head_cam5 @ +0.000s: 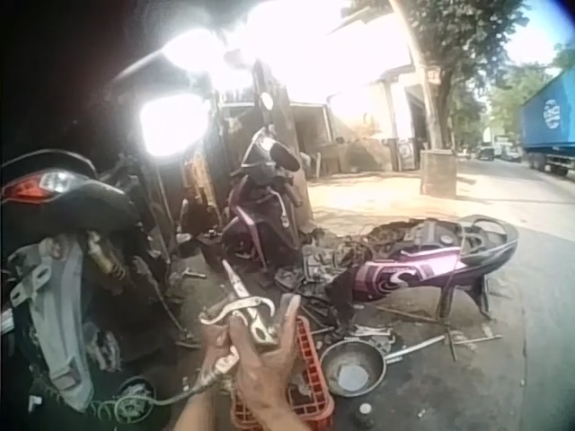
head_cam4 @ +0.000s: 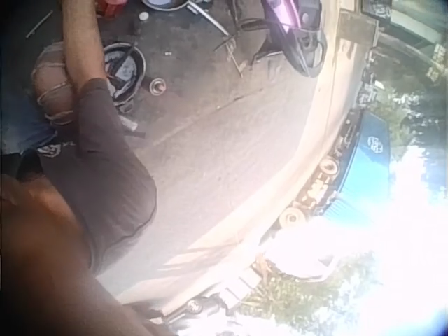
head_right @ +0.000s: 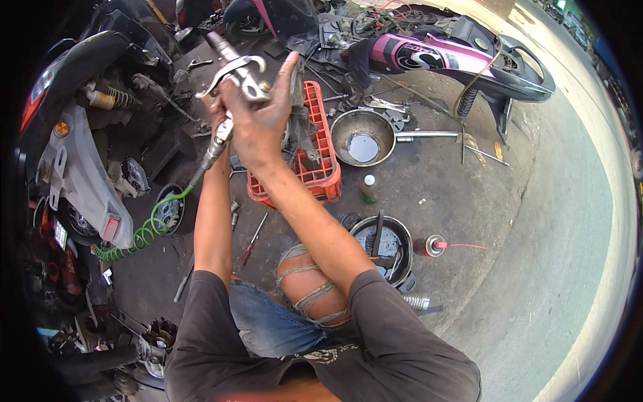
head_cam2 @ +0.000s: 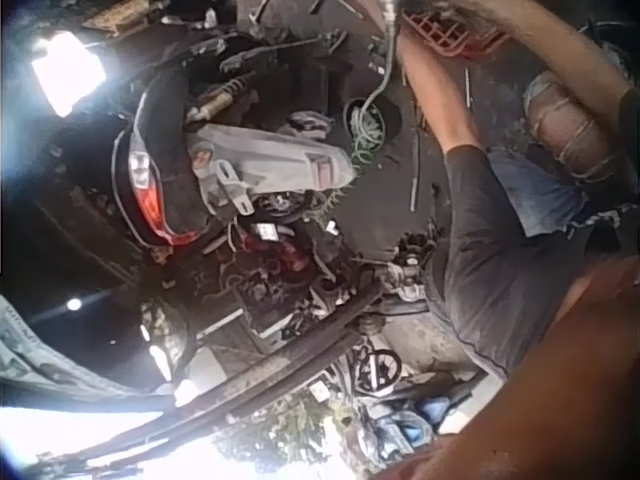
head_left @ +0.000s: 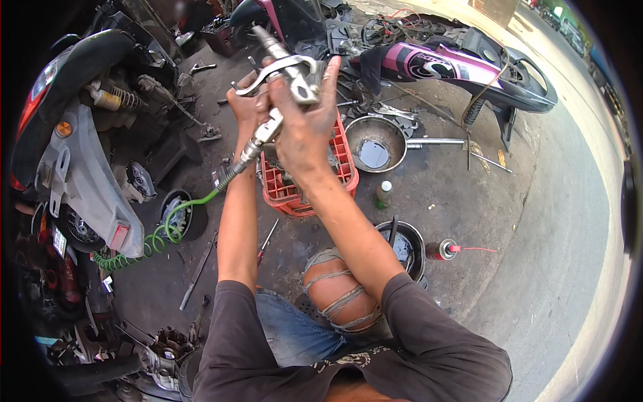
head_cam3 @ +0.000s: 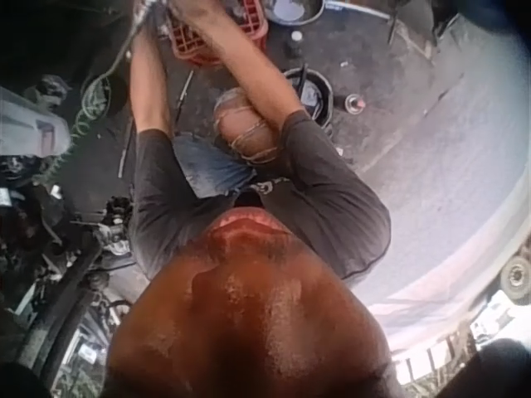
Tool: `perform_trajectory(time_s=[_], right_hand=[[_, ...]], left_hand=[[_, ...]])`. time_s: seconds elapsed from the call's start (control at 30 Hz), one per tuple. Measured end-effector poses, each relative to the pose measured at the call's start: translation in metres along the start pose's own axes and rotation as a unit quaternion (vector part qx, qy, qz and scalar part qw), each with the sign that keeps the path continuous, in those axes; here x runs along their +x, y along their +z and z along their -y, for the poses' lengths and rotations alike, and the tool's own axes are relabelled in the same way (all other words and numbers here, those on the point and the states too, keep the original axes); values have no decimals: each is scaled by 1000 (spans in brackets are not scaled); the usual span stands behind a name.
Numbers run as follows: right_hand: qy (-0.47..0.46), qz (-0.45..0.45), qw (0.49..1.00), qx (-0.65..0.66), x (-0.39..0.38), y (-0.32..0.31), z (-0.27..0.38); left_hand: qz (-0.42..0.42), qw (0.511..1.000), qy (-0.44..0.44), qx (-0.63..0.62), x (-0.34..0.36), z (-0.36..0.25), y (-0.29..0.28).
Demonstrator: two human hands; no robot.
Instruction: The recorder is disassembling, cleaning, and drying motorcycle engine components using tools and liquids.
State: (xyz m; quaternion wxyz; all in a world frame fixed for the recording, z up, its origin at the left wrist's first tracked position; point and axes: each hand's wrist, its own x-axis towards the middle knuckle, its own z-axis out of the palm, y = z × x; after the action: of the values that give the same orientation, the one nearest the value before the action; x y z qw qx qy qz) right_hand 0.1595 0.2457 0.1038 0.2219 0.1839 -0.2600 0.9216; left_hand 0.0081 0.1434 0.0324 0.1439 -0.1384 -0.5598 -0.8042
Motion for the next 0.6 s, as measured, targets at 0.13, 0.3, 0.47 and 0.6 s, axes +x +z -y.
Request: perform_trajectory(time_s=[0.13,0.3,0.47,0.6], right_hand=[[236,-1,910,340,4,-2,9],[293,-65,950,90,-93,-33,-11],[371,-320,865,105,-110,-133,0],[416,-371,826,82,-127,-130,-15]], left_hand=[[-20,993,111,41,-9,-10,-14],[-28,992,113,37,-36,-19,-41],[53,984,142,97,-41,-40,-8],[128,966,191,119,-52,-37,15]])
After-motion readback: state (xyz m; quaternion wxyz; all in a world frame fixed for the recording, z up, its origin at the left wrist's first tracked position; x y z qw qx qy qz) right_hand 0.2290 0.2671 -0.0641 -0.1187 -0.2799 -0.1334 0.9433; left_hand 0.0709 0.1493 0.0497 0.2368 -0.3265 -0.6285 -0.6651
